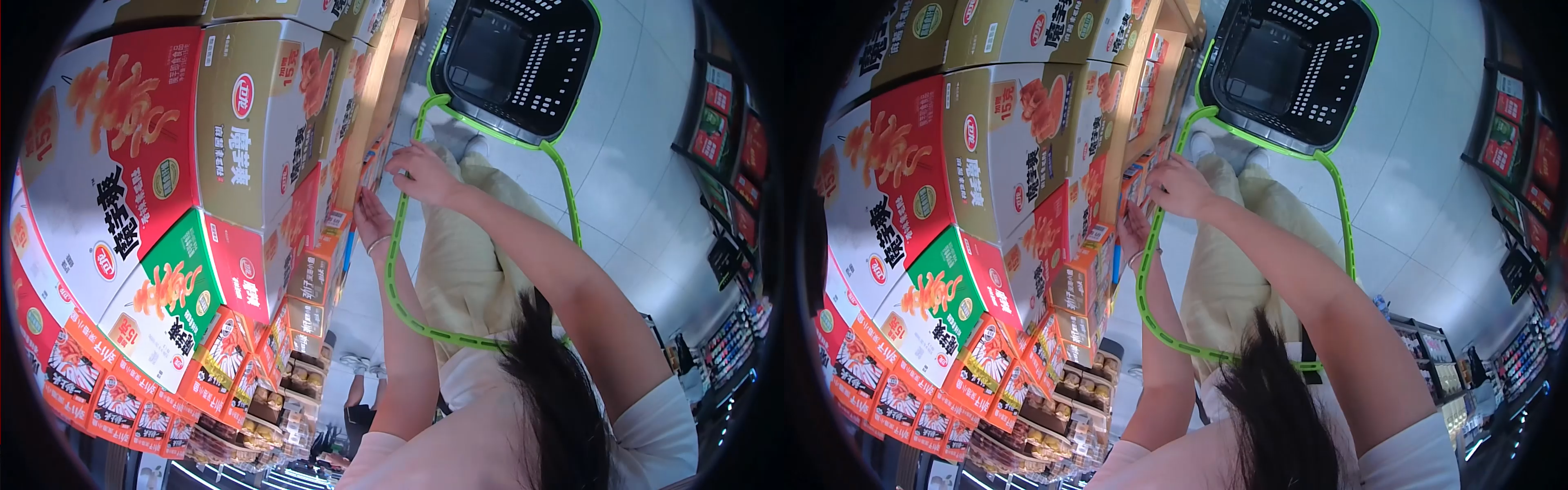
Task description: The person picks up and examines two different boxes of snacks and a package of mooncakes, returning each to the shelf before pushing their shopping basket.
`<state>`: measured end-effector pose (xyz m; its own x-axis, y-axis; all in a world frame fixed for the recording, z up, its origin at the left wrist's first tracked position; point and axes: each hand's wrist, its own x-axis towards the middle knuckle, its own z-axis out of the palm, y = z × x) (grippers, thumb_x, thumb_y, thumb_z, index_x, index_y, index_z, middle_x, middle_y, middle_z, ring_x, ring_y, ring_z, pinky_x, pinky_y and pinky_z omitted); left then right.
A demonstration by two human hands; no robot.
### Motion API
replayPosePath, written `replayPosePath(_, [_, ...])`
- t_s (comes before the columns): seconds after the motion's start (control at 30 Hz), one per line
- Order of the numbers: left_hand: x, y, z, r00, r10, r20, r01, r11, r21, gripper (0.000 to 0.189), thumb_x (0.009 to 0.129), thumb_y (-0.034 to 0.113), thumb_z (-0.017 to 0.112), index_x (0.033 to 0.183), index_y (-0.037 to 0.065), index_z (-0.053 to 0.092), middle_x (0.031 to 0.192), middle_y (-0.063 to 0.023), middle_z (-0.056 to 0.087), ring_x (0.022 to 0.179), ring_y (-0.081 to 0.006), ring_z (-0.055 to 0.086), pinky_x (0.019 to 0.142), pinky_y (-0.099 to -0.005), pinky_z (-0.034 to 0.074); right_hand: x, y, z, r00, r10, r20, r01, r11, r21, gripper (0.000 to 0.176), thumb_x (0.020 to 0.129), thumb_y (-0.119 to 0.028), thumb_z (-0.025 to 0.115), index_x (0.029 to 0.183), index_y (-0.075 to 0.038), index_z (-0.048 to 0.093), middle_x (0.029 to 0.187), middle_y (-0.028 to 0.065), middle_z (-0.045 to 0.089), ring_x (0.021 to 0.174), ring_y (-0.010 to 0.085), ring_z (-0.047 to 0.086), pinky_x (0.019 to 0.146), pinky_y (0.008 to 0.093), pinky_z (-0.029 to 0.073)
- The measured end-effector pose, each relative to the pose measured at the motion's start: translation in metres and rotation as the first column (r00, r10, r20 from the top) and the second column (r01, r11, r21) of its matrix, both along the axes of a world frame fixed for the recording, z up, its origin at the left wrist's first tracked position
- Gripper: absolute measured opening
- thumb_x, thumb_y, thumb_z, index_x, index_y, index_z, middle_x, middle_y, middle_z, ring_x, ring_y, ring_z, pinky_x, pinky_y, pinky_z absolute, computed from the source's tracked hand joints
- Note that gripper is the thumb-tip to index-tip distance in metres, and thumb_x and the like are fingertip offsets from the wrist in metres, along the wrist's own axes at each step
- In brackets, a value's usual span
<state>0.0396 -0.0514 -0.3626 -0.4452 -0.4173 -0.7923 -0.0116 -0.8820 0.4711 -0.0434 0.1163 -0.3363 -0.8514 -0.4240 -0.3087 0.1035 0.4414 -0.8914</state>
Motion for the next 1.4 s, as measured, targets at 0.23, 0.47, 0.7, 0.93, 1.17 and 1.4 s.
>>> replayPosePath(0.23, [-0.001, 0.0, -0.004, 0.998, 0.041, 0.042, -0.042, 0.999, 0.012, 0.031, 0.095, 0.009, 0.057, 0.118, -0.01, 0.05, 0.121, -0.018, 0.058, 0.116, -0.0231, 0.056, 0.104, -0.0329, 0.049, 0.0, -0.002, -0.002, 1.0, -0.016, -0.016, 0.016, 1.0, -0.003, 0.022, 0.081, -0.015, 0.056, 0.098, -0.008, 0.068, 0.108, 0.0104, 0.066, 0.117, 0.0271, 0.053, 0.115, 0.0475, 0.025])
replayPosePath(0.47, [-0.003, 0.001, -0.002, 0.998, 0.052, 0.03, -0.054, 0.998, 0.043, 0.031, 0.095, 0.01, 0.057, 0.118, -0.009, 0.05, 0.123, -0.0178, 0.056, 0.118, -0.0226, 0.054, 0.105, -0.0319, 0.048, 0.001, -0.002, -0.002, 0.999, -0.009, -0.042, 0.009, 1.0, -0.011, 0.022, 0.081, -0.017, 0.056, 0.096, -0.007, 0.068, 0.102, 0.0089, 0.065, 0.112, 0.0266, 0.055, 0.113, 0.0457, 0.026])
replayPosePath(0.7, [-0.008, 0.005, 0.006, 0.999, -0.009, 0.039, 0.008, 1.0, 0.006, 0.034, 0.097, 0.014, 0.056, 0.12, -0.01, 0.048, 0.124, -0.0169, 0.054, 0.12, -0.0213, 0.052, 0.109, -0.0297, 0.044, 0.002, 0.0, -0.003, 0.998, -0.007, -0.068, 0.006, 1.0, -0.018, 0.02, 0.081, -0.015, 0.054, 0.095, -0.008, 0.066, 0.1, 0.0075, 0.065, 0.11, 0.0261, 0.055, 0.113, 0.0472, 0.026])
replayPosePath(0.93, [-0.006, 0.003, 0.007, 0.999, -0.042, 0.029, 0.043, 0.998, -0.036, 0.036, 0.096, 0.011, 0.057, 0.121, -0.011, 0.046, 0.123, -0.0177, 0.053, 0.119, -0.0225, 0.053, 0.107, -0.0303, 0.046, -0.002, -0.006, 0.003, 1.0, -0.014, -0.021, 0.015, 0.998, 0.054, 0.032, 0.082, -0.014, 0.053, 0.112, -0.01, 0.065, 0.096, 0.0105, 0.066, 0.104, 0.0264, 0.058, 0.113, 0.0451, 0.027])
replayPosePath(1.17, [-0.003, 0.001, 0.004, 0.998, -0.03, 0.048, 0.033, 0.998, -0.055, 0.038, 0.094, 0.008, 0.059, 0.121, -0.012, 0.044, 0.122, -0.0185, 0.054, 0.118, -0.0249, 0.054, 0.105, -0.0317, 0.048, -0.032, -0.015, 0.012, 0.932, 0.348, 0.107, -0.363, 0.877, 0.314, 0.056, 0.082, -0.012, 0.05, 0.137, -0.018, 0.048, 0.09, 0.0118, 0.069, 0.087, 0.0273, 0.064, 0.096, 0.0393, 0.038])
replayPosePath(1.4, [0.001, -0.002, -0.002, 0.998, -0.038, 0.054, 0.043, 0.995, -0.089, 0.035, 0.093, 0.006, 0.058, 0.122, -0.011, 0.045, 0.124, -0.0205, 0.054, 0.118, -0.0265, 0.056, 0.104, -0.0329, 0.05, -0.047, -0.019, 0.022, 0.834, 0.491, 0.252, -0.547, 0.797, 0.256, 0.069, 0.079, -0.007, 0.049, 0.145, -0.024, 0.04, 0.091, 0.0102, 0.07, 0.085, 0.0241, 0.066, 0.096, 0.037, 0.035])
